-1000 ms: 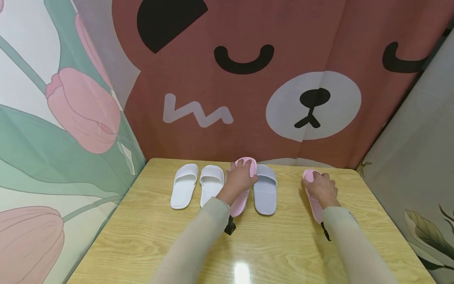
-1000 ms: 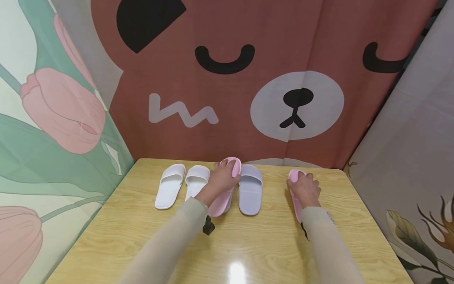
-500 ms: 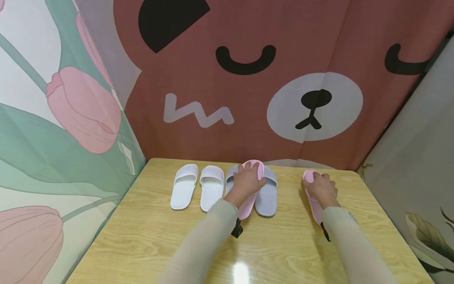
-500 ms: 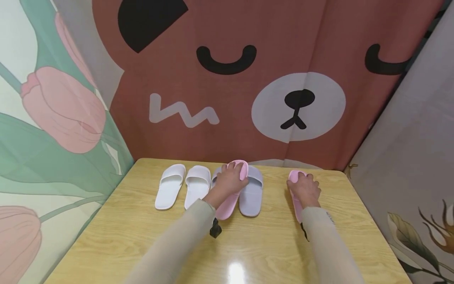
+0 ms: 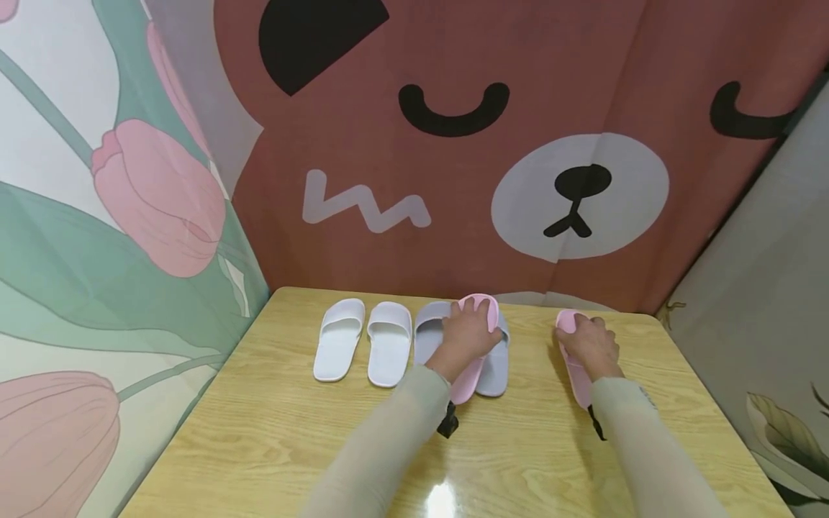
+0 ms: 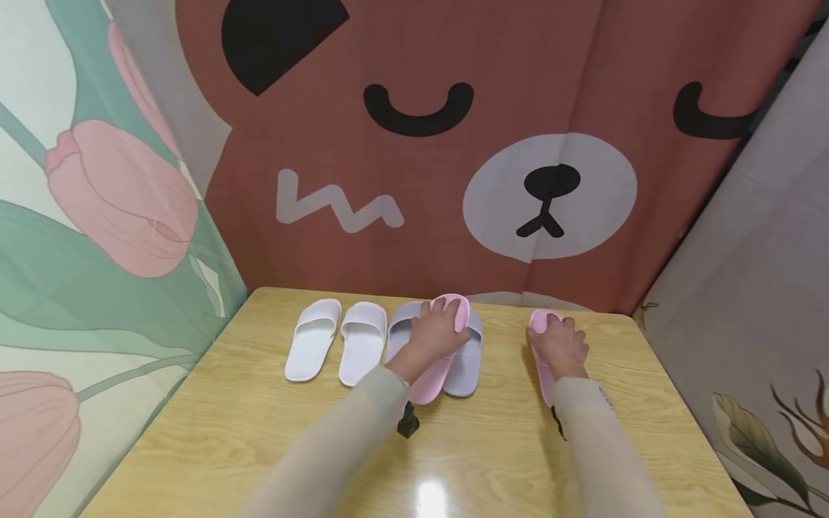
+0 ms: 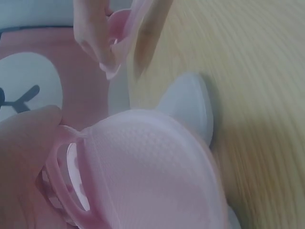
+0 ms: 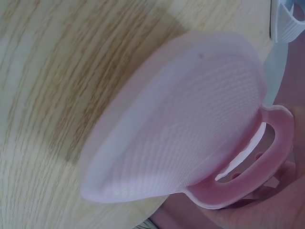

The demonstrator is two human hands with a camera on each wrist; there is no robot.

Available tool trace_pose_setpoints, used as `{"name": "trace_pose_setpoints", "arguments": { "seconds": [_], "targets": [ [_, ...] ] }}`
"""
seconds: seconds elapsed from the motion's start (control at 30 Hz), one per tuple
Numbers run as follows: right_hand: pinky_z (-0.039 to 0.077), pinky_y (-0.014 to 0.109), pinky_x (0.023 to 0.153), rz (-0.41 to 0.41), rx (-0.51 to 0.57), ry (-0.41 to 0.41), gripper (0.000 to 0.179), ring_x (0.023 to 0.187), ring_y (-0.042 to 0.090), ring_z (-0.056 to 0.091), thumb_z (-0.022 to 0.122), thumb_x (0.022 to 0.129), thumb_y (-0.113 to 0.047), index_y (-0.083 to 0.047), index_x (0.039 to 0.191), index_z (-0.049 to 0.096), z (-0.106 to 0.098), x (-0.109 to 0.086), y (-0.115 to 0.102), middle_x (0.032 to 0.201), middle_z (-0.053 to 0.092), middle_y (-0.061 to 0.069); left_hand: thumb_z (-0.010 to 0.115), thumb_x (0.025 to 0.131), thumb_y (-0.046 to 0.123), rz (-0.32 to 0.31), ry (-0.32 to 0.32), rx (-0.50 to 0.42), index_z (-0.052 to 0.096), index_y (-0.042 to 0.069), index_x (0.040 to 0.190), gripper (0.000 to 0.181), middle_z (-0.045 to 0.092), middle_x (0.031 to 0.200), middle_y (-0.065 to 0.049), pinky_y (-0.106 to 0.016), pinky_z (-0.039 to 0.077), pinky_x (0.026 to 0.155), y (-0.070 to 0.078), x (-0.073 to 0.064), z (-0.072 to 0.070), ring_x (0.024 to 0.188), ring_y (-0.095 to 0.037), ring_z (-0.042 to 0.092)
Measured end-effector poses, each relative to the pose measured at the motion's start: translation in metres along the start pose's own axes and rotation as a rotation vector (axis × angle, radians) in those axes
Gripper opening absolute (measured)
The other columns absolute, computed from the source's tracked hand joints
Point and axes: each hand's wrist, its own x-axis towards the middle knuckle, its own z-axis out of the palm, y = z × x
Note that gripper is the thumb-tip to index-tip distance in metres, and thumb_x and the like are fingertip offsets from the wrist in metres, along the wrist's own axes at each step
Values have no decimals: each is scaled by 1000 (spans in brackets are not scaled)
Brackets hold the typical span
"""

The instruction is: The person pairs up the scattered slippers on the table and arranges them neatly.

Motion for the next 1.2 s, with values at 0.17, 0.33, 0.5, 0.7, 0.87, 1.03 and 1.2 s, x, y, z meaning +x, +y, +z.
{"name": "trace_pose_setpoints", "arguments": {
  "seconds": [0.17, 0.33, 0.5, 0.7, 0.87, 1.03, 1.2],
  "targets": [
    [36, 73, 95, -7, 8, 7, 83, 122, 65, 35, 50, 97, -53, 1, 156, 28, -1, 0, -1, 144, 30, 41, 54, 95, 55, 7, -20, 13, 37, 26, 157, 71, 41, 156, -5, -55, 43, 103, 12, -1, 2, 139, -33, 39],
    [37, 73, 94, -5, 5, 3, 86, 121, 64, 36, 51, 96, -56, 2, 156, 27, -1, -1, 1, 143, 30, 41, 53, 95, 56, 21, -15, 24, 36, 27, 157, 71, 43, 155, -3, -53, 44, 103, 21, -2, 8, 138, -32, 40],
    [36, 72, 96, 3, 5, -4, 87, 122, 64, 35, 50, 97, -56, 2, 156, 26, 0, 0, 3, 144, 29, 42, 54, 94, 58, 21, -5, 55, 38, 29, 156, 70, 46, 152, 0, -51, 45, 102, 30, -2, 12, 135, -30, 42],
    [35, 72, 97, 6, -3, -6, 88, 124, 64, 34, 49, 96, -59, 1, 157, 26, 2, 1, 5, 145, 28, 41, 54, 95, 60, 33, -9, 81, 38, 29, 156, 71, 45, 153, -2, -48, 48, 96, 43, -1, 17, 134, -30, 43],
    [36, 72, 97, -3, -1, 10, 88, 124, 65, 34, 48, 96, -61, 0, 156, 27, 2, 4, 5, 145, 29, 41, 54, 94, 61, 43, 1, 92, 39, 30, 155, 71, 46, 152, -1, -45, 48, 94, 54, 2, 23, 133, -29, 43],
    [36, 72, 96, -5, 8, 19, 85, 124, 64, 35, 48, 97, -57, 0, 156, 28, 2, 6, 5, 143, 30, 40, 55, 94, 62, 41, 1, 104, 39, 32, 155, 69, 47, 150, 1, -46, 46, 97, 63, 5, 29, 132, -28, 44],
    [36, 72, 97, -3, 2, 25, 83, 124, 64, 35, 50, 98, -55, 1, 155, 29, 0, 5, 7, 144, 29, 40, 52, 94, 64, 56, -11, 115, 38, 34, 155, 69, 47, 149, 2, -44, 45, 99, 70, 8, 34, 132, -28, 44]
  ]
}}
